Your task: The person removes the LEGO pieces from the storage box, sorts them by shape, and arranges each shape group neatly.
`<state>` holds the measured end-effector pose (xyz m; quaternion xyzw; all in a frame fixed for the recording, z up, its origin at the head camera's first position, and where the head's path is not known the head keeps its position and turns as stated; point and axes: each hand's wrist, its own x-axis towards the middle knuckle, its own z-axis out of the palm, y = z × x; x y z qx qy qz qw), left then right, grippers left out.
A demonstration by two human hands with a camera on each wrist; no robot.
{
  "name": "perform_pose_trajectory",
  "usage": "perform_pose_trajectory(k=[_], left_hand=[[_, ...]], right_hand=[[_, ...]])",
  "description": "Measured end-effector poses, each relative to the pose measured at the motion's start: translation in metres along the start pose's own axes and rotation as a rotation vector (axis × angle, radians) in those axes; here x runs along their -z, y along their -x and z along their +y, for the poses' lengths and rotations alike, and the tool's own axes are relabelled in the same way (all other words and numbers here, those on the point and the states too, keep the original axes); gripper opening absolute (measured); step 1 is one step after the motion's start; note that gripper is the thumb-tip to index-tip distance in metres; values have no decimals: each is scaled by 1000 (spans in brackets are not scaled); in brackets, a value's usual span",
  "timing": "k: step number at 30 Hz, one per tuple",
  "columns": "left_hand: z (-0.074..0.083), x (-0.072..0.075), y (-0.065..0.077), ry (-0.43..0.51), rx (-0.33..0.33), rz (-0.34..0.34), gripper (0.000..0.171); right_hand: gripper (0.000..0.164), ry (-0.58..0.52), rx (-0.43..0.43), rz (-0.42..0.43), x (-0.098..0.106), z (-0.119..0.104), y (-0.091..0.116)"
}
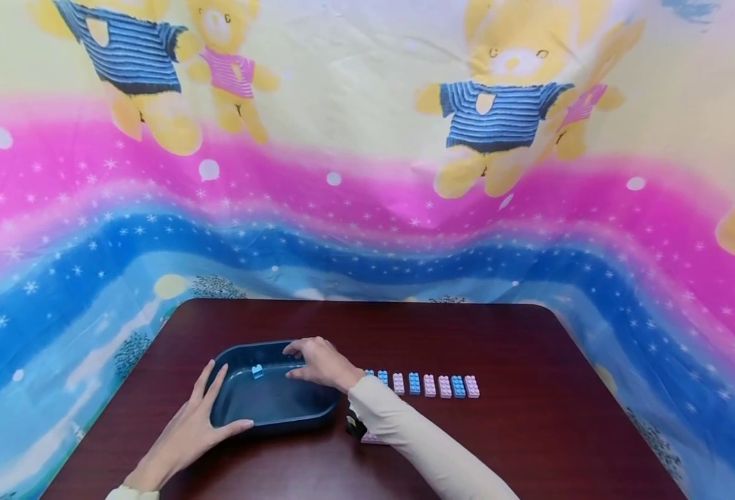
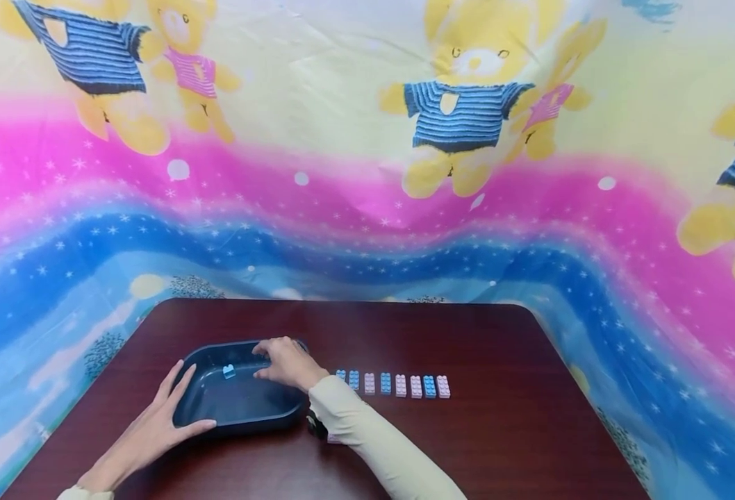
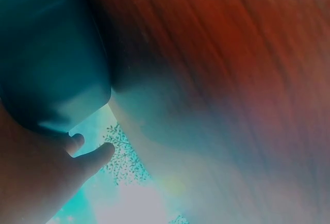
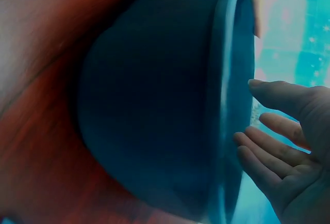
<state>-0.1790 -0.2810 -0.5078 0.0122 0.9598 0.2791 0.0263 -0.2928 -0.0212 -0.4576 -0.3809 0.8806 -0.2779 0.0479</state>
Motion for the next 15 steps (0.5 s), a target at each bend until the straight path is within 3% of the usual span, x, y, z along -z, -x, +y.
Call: perform_pose_trajectory(k=[8,15], left_hand=[[2,3,-1,16,-2,-4,122],[4,1,0,24,19,-19,123]], right_hand=[[40,-71,-37,22,-19,-3,-16],[41,-19,-61,30,-32,-11,-29]])
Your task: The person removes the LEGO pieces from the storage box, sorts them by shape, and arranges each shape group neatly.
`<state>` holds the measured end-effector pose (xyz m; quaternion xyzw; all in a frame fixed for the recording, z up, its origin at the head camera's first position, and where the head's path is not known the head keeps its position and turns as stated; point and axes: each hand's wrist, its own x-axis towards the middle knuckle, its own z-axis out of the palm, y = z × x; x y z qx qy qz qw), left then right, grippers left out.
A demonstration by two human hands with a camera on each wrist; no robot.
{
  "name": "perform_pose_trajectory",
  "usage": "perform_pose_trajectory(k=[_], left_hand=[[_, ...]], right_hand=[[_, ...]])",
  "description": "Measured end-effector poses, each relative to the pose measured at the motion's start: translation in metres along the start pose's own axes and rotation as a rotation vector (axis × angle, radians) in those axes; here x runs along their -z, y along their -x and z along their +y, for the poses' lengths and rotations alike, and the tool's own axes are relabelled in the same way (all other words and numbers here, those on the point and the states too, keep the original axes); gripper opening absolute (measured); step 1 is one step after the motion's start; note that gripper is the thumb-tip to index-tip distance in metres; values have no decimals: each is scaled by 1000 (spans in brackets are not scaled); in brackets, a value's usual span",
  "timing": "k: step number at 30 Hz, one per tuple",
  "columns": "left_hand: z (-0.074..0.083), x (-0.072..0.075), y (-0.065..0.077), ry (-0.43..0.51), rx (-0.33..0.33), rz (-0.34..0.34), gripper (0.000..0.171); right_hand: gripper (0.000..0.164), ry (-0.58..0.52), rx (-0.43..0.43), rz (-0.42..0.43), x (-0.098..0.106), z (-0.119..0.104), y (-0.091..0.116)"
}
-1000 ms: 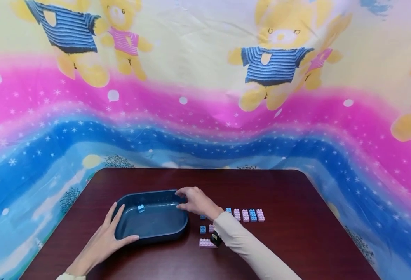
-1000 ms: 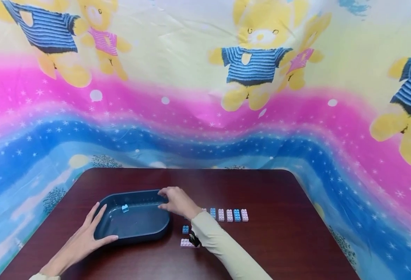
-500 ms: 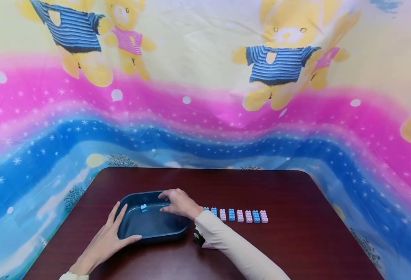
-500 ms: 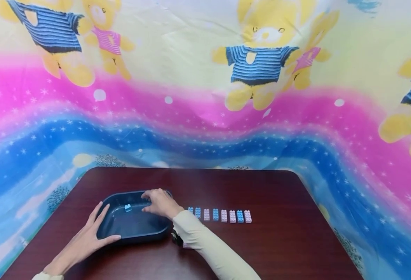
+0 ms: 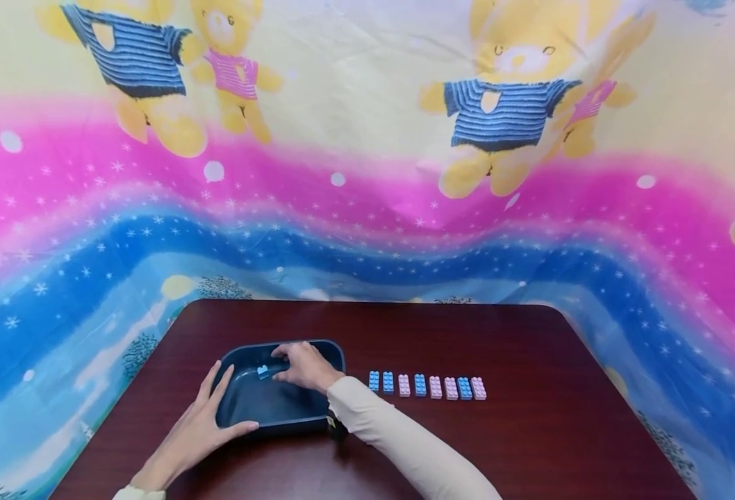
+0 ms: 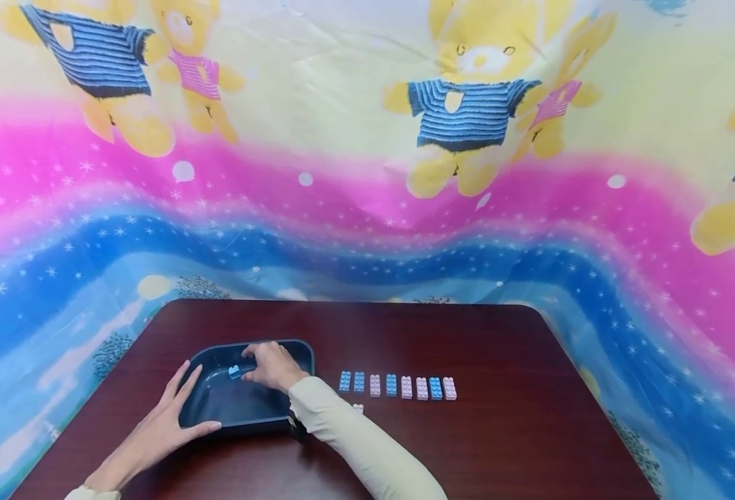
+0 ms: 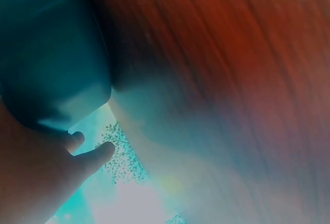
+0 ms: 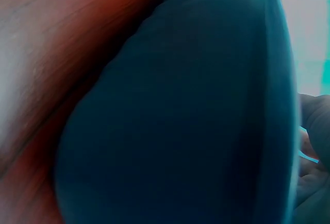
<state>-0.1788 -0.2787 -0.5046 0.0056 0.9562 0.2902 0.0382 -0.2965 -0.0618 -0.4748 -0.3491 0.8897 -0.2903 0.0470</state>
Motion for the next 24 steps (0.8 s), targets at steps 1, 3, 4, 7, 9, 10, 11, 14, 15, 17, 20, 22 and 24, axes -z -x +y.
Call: perform_pose_trajectory(k=[1,3,4,7,9,10,11,14,15,17,20,22,24], left_hand=[[0,0,0,1,2,-1,123],[1,0,-1,4,6,-2,124],[1,0,-1,9,7,-2,124],[2,-1,-3,22,3,-2,123],[3,-3,-2,33,3,-4,123],[3,-4,-2,34,2,-3,123],[3,-5,-1,36,1,-1,123],[2,-7,1,42,-4,5,122],[2,-7,2,41,-6,9,122],[1,-6,3,40,-15,19,121],[1,-5,2,35,-31,30,120],[0,-3,3,36,-32,38,120],[-1,-2,3,34,-35,40,120]], right_hand=[[41,7,1,0,-1,-2,-2],[42,23,8,-1,-3,-5,-5],[42,30,9,-4,-4,-6,-6],[41,58,-6,-7,-8,-8,-9],[40,75,-21,-8,-11,-7,-11],[39,80,-30,-12,-13,-7,-11],[38,86,-36,-16,-15,-7,-12],[37,101,-40,-28,-20,-7,-14],[37,105,-40,-32,-22,-7,-16],[37,116,-43,-39,-25,-9,-18],[39,138,-56,-60,-29,-13,-22],[39,148,-65,-81,-30,-16,-25],[40,167,-78,-105,-32,-20,-26]])
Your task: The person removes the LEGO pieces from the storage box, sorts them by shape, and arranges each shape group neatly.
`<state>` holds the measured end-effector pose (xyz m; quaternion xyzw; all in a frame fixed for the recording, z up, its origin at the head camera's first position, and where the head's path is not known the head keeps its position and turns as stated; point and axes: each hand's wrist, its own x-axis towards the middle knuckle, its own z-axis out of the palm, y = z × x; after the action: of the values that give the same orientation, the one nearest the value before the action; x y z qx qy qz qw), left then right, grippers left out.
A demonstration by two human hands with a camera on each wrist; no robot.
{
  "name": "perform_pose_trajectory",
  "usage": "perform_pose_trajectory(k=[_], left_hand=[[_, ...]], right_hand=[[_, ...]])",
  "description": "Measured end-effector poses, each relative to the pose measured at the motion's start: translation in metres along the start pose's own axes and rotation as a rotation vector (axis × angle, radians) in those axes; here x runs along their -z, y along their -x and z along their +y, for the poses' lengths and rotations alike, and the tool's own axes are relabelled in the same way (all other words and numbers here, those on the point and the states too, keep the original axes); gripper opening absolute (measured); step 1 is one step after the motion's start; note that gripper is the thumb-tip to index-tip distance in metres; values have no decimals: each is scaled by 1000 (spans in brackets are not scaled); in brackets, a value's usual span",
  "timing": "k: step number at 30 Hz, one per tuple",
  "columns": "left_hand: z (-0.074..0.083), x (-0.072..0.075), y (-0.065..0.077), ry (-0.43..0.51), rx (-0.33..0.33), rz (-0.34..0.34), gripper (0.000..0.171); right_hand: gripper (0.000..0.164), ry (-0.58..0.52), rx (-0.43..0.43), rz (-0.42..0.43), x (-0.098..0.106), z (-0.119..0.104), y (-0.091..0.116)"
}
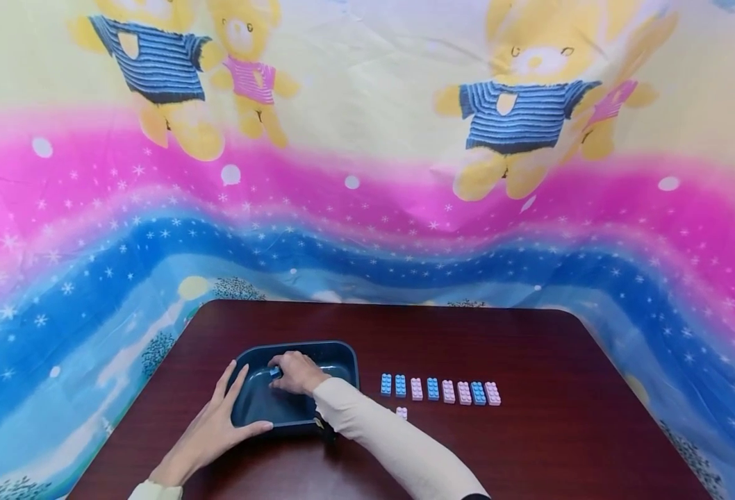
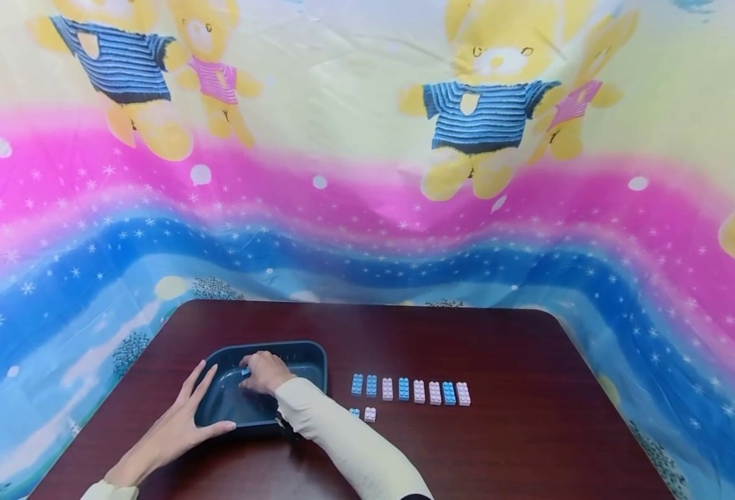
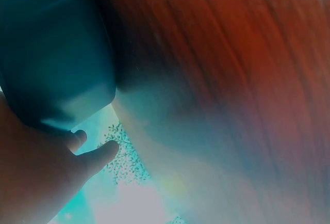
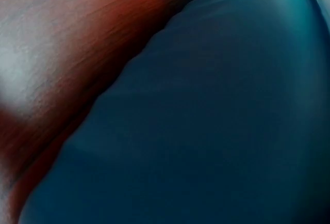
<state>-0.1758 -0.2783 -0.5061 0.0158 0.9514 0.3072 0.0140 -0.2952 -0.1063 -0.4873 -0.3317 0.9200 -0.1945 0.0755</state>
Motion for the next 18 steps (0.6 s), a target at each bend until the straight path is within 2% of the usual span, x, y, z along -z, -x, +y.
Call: perform_pose_trajectory(k=[5,10,18], left_hand=[[0,1,0,3,7,-3,121],[1,1,3,10,16,-13,121],[1,0,2,4,21,-11,121]], right_hand=[[34,30,-31,-17,0,-6,1],[21,44,-22,37,-4,-8,3],[13,-2,-26,62,-8,-3,2]])
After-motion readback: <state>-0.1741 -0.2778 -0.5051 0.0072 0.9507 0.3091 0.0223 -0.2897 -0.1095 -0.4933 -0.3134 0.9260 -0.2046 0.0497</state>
